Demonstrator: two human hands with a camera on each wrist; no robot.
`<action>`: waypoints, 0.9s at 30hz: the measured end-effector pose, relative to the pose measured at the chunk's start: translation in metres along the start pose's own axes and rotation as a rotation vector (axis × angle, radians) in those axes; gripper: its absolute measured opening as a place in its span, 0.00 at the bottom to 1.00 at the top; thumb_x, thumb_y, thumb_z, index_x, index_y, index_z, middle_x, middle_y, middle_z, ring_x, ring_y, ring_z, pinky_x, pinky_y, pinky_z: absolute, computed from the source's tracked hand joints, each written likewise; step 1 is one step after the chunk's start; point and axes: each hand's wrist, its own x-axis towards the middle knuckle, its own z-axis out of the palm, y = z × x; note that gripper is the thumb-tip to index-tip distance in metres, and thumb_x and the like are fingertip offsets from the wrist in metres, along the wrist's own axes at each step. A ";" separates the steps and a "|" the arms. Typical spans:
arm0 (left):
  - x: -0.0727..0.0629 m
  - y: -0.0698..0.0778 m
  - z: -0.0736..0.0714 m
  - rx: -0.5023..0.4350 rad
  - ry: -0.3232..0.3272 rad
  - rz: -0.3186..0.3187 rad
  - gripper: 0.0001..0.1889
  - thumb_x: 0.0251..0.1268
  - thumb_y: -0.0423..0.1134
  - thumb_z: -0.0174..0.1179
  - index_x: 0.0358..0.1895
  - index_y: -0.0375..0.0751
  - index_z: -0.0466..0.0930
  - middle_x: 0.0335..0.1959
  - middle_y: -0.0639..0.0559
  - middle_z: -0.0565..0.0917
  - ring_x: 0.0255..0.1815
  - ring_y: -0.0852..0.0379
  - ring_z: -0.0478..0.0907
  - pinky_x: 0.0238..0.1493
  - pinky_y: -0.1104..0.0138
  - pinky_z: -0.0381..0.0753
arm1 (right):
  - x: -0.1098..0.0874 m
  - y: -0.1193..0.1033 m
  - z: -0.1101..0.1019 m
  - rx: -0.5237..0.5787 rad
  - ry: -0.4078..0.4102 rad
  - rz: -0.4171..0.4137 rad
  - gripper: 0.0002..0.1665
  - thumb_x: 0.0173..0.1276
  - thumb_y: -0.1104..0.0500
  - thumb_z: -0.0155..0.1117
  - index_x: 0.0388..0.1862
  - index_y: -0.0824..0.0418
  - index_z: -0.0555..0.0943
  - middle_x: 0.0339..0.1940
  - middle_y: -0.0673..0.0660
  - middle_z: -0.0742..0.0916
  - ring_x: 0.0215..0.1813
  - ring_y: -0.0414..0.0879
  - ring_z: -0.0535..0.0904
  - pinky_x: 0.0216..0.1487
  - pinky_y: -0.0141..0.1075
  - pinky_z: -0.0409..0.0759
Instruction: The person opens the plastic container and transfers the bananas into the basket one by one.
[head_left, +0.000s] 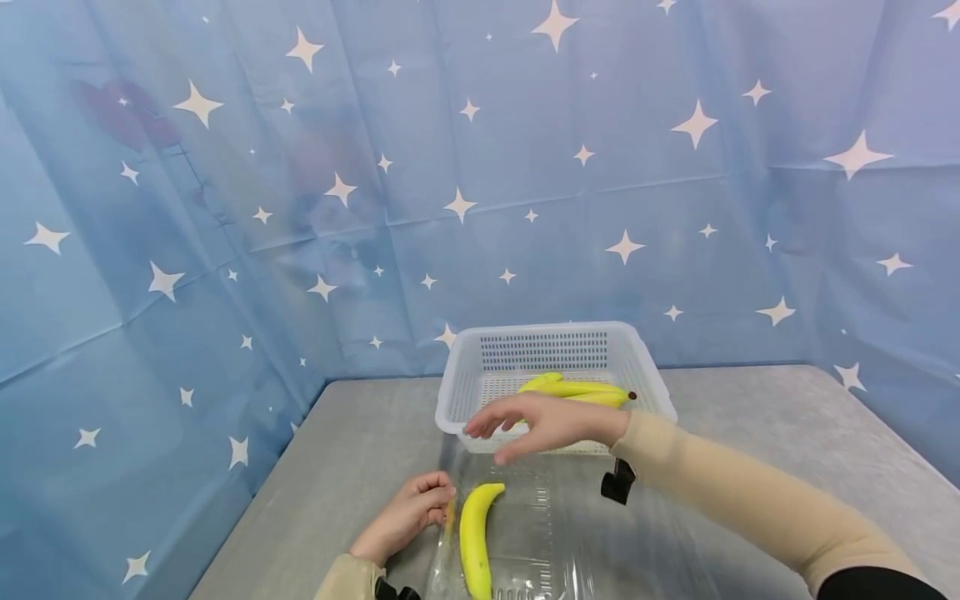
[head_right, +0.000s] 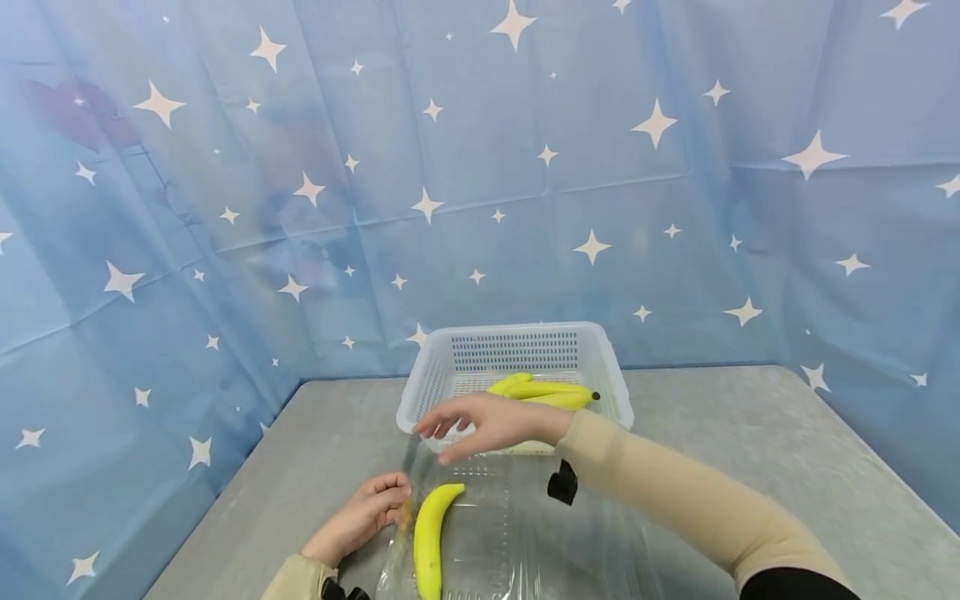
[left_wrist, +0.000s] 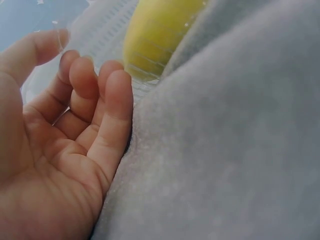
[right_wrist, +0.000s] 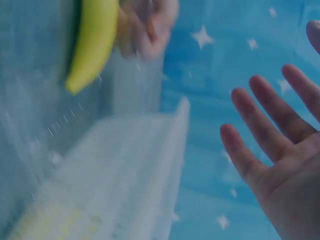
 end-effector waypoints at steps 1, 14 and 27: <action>0.000 0.000 0.000 -0.001 -0.001 0.001 0.07 0.72 0.33 0.52 0.32 0.42 0.73 0.27 0.54 0.74 0.25 0.61 0.73 0.32 0.68 0.80 | 0.000 0.000 0.006 0.001 -0.011 -0.015 0.28 0.68 0.54 0.65 0.66 0.56 0.73 0.61 0.49 0.79 0.61 0.48 0.75 0.62 0.49 0.71; 0.000 -0.002 -0.001 0.002 -0.011 0.009 0.06 0.71 0.35 0.54 0.33 0.42 0.74 0.27 0.54 0.75 0.25 0.61 0.73 0.32 0.68 0.80 | -0.001 0.037 0.057 0.132 -0.127 -0.027 0.32 0.64 0.58 0.70 0.67 0.58 0.72 0.65 0.51 0.77 0.65 0.45 0.71 0.64 0.47 0.69; 0.001 -0.001 -0.003 0.000 -0.043 0.044 0.06 0.72 0.34 0.52 0.34 0.42 0.75 0.30 0.53 0.76 0.27 0.63 0.75 0.33 0.70 0.80 | 0.008 0.061 0.078 -0.191 -0.127 -0.141 0.37 0.59 0.53 0.74 0.67 0.56 0.72 0.69 0.54 0.73 0.70 0.43 0.65 0.67 0.37 0.65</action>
